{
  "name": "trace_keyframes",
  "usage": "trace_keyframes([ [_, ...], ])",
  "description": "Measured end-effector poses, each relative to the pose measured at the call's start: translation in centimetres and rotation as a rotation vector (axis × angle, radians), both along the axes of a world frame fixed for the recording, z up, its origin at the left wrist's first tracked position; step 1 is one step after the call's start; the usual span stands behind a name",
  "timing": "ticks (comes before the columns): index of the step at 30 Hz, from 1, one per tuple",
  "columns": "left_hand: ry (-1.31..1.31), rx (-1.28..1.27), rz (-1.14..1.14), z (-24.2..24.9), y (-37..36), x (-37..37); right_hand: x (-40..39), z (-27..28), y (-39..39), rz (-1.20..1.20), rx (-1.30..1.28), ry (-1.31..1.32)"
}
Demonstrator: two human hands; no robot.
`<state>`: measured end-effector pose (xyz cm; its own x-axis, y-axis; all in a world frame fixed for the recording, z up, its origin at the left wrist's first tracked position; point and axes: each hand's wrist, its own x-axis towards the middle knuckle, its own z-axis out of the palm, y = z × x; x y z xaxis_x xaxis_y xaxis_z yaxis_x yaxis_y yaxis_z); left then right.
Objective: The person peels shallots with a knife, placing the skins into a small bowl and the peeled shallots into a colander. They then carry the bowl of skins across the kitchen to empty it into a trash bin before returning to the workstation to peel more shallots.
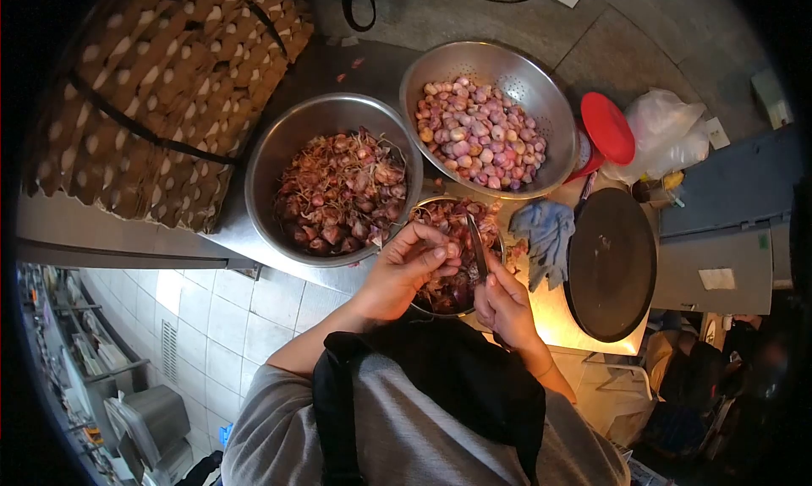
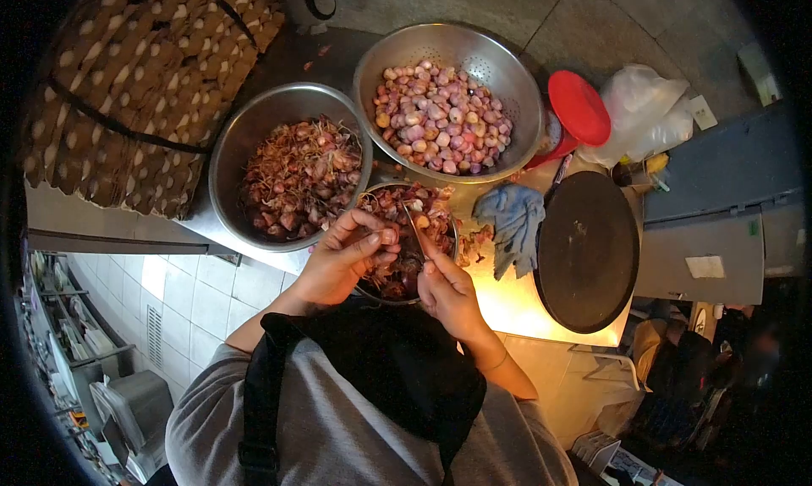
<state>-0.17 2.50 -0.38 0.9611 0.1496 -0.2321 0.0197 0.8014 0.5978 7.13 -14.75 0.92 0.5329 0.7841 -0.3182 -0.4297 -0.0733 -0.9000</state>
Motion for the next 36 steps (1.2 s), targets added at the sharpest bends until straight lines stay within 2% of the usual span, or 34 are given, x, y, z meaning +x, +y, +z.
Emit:
trace_keyframes([
  [2,-0.009,0.039,0.024,0.0,-0.3,0.0,-0.5,0.8,0.2,0.031,0.043,0.016],
  [3,-0.011,0.067,0.043,0.1,-0.4,0.1,-0.8,0.8,0.5,0.038,0.036,-0.078],
  [7,-0.029,0.179,0.106,-0.2,-0.8,0.2,-1.4,0.5,1.1,0.012,0.046,-0.177],
  [12,-0.043,0.285,0.135,-0.3,-0.9,0.0,-1.4,-1.4,1.0,-0.034,-0.033,-0.523],
  [14,-0.039,0.29,0.135,-0.2,-1.0,0.0,-1.2,-1.5,0.8,-0.048,-0.005,-0.474],
  [16,-0.037,0.264,0.127,-0.4,-1.0,0.1,-1.1,-0.4,0.8,-0.062,0.049,-0.206],
  [19,-0.04,0.249,0.118,-0.3,-1.0,0.2,-0.6,-0.1,0.4,-0.055,0.029,0.004],
  [25,-0.021,-0.046,0.021,0.3,-0.5,0.3,0.6,0.3,-0.1,0.013,0.3,0.613],
  [28,0.034,-0.026,-0.009,0.0,-0.3,0.3,0.8,0.0,-0.3,0.035,0.364,0.695],
  [31,0.035,0.101,0.021,0.3,-0.5,0.4,0.2,0.6,0.0,0.01,0.223,0.44],
  [36,0.027,0.145,0.023,-0.1,-0.4,0.5,0.2,0.4,0.2,0.013,0.185,0.365],
])
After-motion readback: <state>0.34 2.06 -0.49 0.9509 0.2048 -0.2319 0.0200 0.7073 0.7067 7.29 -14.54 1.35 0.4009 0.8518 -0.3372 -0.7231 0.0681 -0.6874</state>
